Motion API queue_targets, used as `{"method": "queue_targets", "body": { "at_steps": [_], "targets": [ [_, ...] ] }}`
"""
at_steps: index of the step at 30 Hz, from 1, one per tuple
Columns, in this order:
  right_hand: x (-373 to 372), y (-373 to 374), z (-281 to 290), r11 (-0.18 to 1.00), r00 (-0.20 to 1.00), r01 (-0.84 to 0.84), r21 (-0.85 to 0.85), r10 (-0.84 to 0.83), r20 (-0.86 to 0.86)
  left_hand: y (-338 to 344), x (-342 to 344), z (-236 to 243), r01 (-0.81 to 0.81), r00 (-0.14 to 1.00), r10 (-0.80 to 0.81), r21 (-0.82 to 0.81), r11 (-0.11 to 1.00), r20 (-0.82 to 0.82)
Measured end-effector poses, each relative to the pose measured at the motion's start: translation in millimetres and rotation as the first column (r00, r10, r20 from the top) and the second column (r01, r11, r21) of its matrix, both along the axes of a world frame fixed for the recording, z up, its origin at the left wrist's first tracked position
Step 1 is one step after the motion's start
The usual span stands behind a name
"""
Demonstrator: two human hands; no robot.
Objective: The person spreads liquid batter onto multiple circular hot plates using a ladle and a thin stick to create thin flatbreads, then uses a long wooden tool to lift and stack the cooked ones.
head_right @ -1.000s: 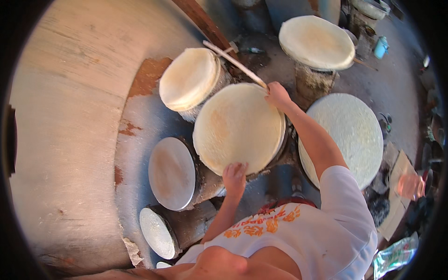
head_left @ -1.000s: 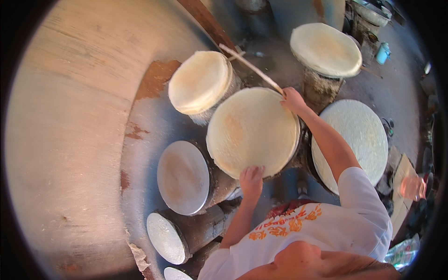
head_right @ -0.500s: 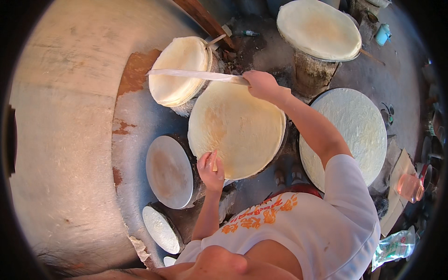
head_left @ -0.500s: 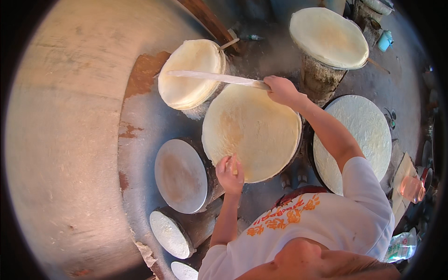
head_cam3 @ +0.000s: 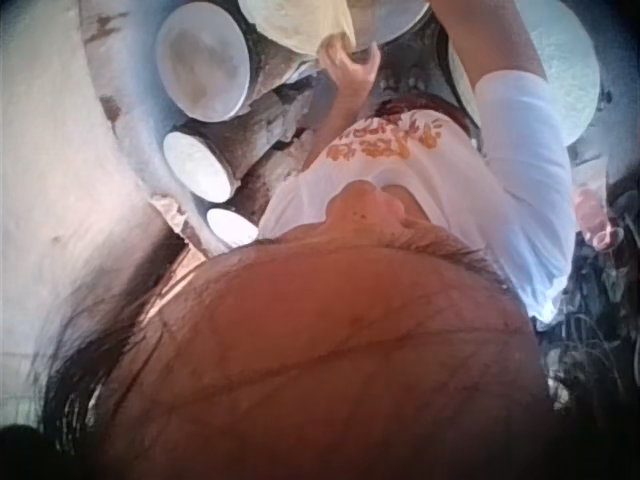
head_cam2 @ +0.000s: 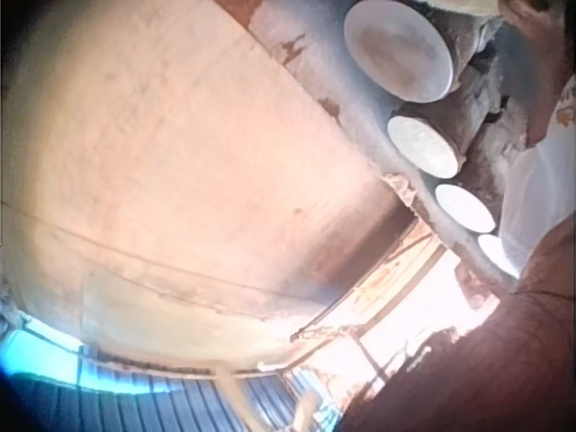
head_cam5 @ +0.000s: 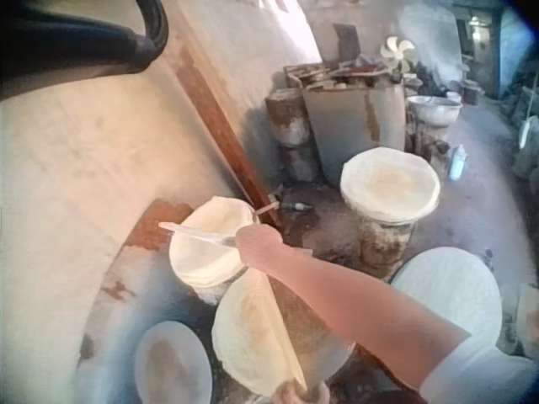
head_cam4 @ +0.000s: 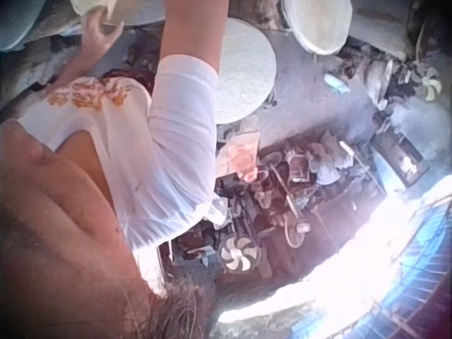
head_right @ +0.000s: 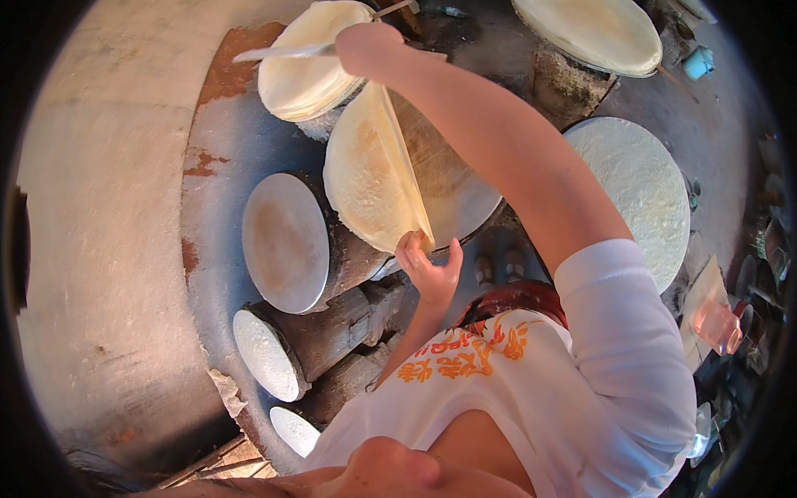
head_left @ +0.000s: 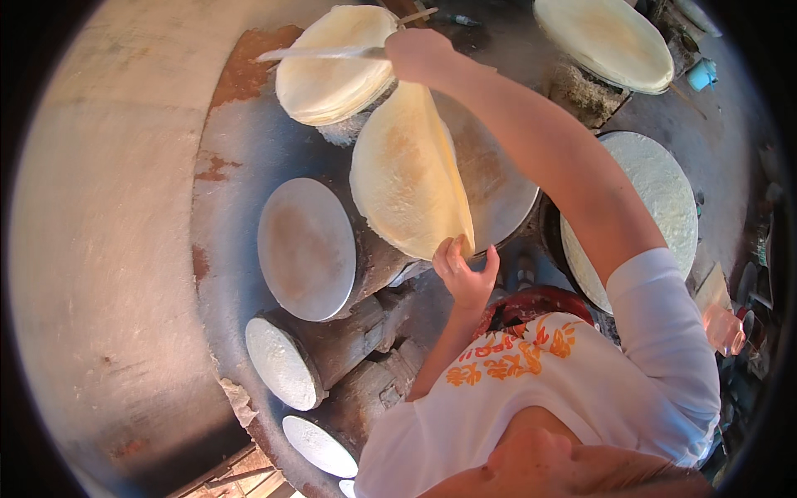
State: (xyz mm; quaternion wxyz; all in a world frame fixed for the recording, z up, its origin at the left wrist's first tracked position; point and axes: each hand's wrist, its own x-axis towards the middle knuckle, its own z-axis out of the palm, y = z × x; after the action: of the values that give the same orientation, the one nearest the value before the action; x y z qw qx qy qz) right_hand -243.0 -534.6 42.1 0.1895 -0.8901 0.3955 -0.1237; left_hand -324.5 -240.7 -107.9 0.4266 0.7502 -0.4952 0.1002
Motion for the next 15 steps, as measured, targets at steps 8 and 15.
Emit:
{"method": "queue_targets", "body": {
  "at_steps": [8, 15],
  "targets": [
    [-113, -42, -33, 0.978, 0.968, 0.059, 0.202, -0.105, 0.228, -15, 68, 64, -0.034, 0.999, 0.036, -0.078, 0.996, 0.016],
    [-244, 2, -92, 0.784, 0.732, 0.224, 0.579, -0.528, 0.431, -101, 157, 193, 0.152, 0.916, -0.191, 0.136, 0.979, 0.352]
  ]
}}
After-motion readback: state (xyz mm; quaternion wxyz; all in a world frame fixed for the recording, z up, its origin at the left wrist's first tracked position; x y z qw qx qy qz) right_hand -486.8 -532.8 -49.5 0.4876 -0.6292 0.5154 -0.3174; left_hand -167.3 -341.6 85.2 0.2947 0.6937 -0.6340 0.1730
